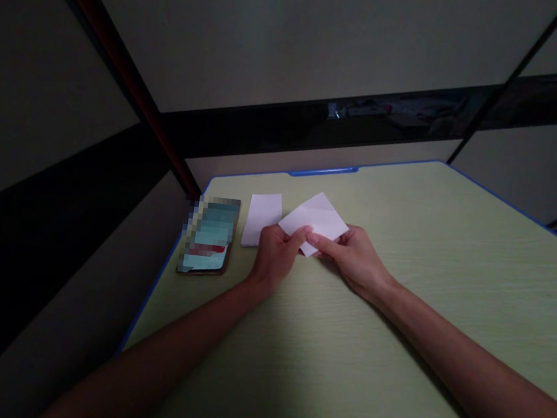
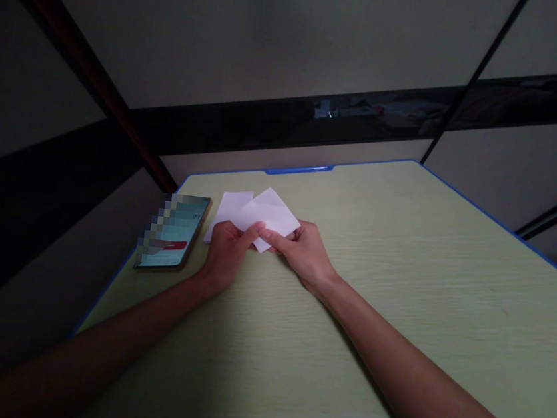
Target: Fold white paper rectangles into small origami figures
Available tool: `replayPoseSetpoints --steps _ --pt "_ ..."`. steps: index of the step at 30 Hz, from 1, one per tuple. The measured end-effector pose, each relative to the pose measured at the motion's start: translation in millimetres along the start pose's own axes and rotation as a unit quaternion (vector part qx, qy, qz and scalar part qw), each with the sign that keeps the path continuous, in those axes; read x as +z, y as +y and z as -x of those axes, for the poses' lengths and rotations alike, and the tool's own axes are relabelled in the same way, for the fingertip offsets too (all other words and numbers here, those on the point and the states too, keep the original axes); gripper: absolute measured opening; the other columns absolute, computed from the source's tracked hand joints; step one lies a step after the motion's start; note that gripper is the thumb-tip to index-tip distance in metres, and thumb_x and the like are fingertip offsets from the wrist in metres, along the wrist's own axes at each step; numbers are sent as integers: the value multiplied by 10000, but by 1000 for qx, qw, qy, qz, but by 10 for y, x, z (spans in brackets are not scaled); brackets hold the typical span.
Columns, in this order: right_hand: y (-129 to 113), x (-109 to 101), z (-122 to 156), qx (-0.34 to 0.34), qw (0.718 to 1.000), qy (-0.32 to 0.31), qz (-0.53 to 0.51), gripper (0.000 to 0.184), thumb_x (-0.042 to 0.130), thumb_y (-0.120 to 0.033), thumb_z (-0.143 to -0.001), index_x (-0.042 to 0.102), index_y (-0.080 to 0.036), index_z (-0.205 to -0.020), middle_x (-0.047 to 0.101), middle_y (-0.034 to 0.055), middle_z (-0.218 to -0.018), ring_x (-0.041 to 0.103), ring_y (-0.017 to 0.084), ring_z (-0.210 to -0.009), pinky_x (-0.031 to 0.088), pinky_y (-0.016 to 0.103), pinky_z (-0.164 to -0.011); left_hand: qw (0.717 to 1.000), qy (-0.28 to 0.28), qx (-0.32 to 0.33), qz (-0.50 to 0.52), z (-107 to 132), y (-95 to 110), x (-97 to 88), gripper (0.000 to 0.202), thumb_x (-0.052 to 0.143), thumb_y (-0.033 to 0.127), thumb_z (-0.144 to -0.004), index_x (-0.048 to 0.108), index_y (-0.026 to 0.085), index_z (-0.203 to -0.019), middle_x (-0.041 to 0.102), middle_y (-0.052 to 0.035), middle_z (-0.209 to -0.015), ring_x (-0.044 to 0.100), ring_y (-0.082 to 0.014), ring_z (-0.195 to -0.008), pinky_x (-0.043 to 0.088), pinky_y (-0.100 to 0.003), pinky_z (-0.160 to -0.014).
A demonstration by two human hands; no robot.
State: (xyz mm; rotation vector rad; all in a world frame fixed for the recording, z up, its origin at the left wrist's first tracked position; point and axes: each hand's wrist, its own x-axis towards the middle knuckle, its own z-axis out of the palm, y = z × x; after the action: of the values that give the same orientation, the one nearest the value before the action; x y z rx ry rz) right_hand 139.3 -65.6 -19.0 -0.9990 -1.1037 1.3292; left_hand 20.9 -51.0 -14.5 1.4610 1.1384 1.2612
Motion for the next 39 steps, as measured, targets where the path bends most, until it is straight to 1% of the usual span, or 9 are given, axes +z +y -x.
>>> replayPoseSetpoints --steps 6,11,16,20,25,28,33,36,39 --pt "-33 38 22 -2 1000 25 16 242 731 -214 -430 536 -117 -537 514 -46 -475 429 52 -424 344 194 -402 995 1 -52 80 31 5 39 244 562 333 -648 625 98 -630 598 -16 -526 508 -99 -464 395 -199 -435" --pt "-73 83 45 -8 1000 30 -1 266 737 -136 -373 516 -134 -521 503 -67 -463 443 49 -413 399 201 -424 990 -21 -66 124 19 -45 48 269 580 357 -630 626 97 -678 611 -23 -558 537 -111 -503 418 -213 -484" --pt "-36 63 13 -13 999 -25 -26 337 721 -119 -409 561 -151 -703 592 -45 -579 554 86 -539 476 236 -571 993 11 -49 106 -16 -69 34 285 575 371 -631 621 92 -662 598 -17 -527 523 -104 -477 402 -203 -452" --pt "-29 54 4 -28 999 -31 -5 383 702 -103 -455 570 -148 -812 632 -10 -698 580 98 -652 468 243 -670 995 34 -35 89 -27 -76 22 296 559 379 -646 623 93 -680 605 -16 -553 521 -96 -491 394 -192 -453" --pt "-30 49 6 -21 999 -39 -6 258 704 -155 -473 586 -147 -702 623 -25 -614 559 96 -563 459 247 -591 992 3 -45 115 -4 -71 27 295 564 377 -644 632 98 -712 616 -25 -574 554 -116 -528 433 -214 -496" --pt "-13 19 -1 -33 998 -54 -8 175 686 -213 -524 606 -140 -661 599 -29 -560 525 84 -517 430 239 -547 994 7 -40 103 4 -52 22 290 575 365 -635 634 92 -714 621 -31 -565 547 -112 -484 438 -217 -471" --pt "-11 -33 -6 -35 999 12 27 166 664 -251 -566 597 -121 -489 539 -30 -445 437 59 -440 336 216 -465 999 12 -1 52 -7 -44 1 269 567 341 -650 634 80 -639 616 -27 -516 538 -106 -460 441 -204 -460" --pt "-29 -40 -11 -45 998 51 -13 166 686 -238 -532 585 -127 -459 553 -24 -448 451 66 -451 330 224 -481 1000 12 2 18 -9 -49 2 297 561 359 -650 634 75 -602 617 -36 -500 557 -127 -475 448 -216 -465" --pt "-45 -46 -26 -55 993 88 -56 168 700 -218 -510 570 -136 -441 544 -33 -438 443 58 -440 318 218 -479 1000 -3 -1 23 -3 -41 12 313 551 372 -657 647 74 -652 635 -47 -534 580 -148 -494 464 -238 -484"
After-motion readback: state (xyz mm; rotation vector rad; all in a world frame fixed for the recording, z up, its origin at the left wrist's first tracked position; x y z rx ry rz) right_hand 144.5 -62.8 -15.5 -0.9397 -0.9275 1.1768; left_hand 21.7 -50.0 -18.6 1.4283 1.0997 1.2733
